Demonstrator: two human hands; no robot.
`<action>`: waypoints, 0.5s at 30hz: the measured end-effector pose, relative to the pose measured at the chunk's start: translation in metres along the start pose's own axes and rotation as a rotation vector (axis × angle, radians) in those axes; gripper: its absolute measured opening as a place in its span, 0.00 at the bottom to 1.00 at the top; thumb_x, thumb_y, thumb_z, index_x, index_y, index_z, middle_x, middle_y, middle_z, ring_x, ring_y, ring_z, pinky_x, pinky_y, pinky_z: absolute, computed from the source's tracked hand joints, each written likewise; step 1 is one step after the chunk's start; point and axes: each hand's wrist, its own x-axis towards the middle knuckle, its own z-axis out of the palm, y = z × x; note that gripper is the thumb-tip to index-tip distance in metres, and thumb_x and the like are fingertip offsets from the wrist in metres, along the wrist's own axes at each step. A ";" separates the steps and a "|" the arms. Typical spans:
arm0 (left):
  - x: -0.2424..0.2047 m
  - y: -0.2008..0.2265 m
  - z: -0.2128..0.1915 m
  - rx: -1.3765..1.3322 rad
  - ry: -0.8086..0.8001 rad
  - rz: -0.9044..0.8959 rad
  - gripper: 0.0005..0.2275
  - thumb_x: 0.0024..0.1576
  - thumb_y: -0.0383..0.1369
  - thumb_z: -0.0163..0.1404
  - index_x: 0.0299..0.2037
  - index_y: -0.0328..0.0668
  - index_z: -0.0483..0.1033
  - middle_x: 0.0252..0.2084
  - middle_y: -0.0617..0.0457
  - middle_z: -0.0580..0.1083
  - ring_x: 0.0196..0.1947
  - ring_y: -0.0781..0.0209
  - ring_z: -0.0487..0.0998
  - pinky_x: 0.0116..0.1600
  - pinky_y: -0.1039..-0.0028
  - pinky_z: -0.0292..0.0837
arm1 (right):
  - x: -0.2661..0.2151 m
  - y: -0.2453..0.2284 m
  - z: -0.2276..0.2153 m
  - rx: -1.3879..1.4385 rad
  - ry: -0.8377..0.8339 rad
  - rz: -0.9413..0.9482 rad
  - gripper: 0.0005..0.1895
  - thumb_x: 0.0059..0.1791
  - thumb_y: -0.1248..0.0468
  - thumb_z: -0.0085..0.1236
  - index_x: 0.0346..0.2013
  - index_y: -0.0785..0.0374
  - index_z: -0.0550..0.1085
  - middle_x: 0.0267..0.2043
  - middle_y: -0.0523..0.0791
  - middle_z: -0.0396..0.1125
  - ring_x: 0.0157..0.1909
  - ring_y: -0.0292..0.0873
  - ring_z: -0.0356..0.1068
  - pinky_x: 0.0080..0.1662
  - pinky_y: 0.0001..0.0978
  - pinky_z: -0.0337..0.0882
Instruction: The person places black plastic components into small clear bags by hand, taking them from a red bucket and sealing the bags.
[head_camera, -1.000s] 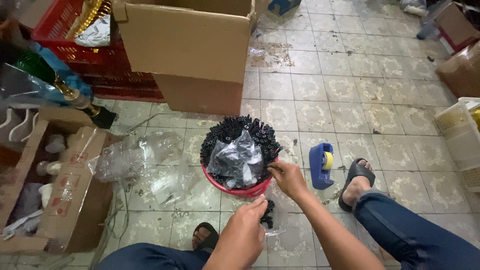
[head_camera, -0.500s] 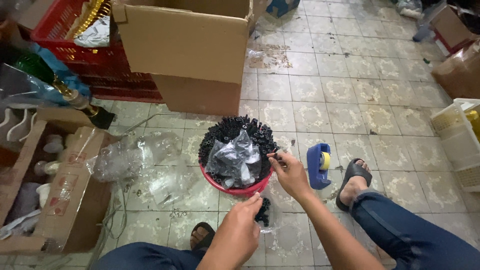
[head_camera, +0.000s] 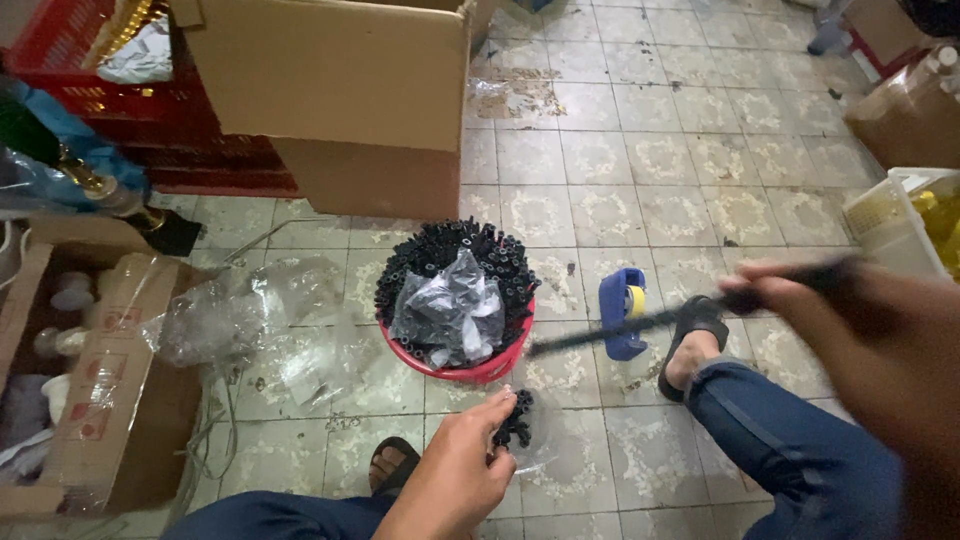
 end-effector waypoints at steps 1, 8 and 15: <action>-0.001 0.008 -0.004 0.004 -0.006 -0.001 0.27 0.50 0.27 0.51 0.63 0.39 0.72 0.67 0.49 0.71 0.68 0.58 0.70 0.72 0.72 0.59 | -0.018 0.031 -0.008 0.002 0.002 0.006 0.07 0.56 0.70 0.57 0.45 0.68 0.81 0.42 0.48 0.77 0.46 0.38 0.76 0.54 0.27 0.72; 0.002 0.008 -0.003 -0.020 -0.044 -0.058 0.28 0.49 0.28 0.50 0.65 0.44 0.72 0.70 0.52 0.68 0.66 0.65 0.74 0.61 0.77 0.67 | -0.054 0.129 -0.030 0.254 -0.396 -0.453 0.16 0.51 0.49 0.52 0.52 0.44 0.78 0.45 0.37 0.82 0.44 0.30 0.85 0.45 0.18 0.85; 0.002 0.009 0.004 -0.048 -0.016 -0.016 0.29 0.47 0.25 0.51 0.64 0.43 0.74 0.68 0.51 0.72 0.69 0.64 0.71 0.71 0.77 0.58 | -0.060 0.011 0.037 0.250 -0.421 -0.682 0.10 0.50 0.66 0.61 0.45 0.64 0.76 0.37 0.43 0.76 0.37 0.40 0.76 0.42 0.27 0.77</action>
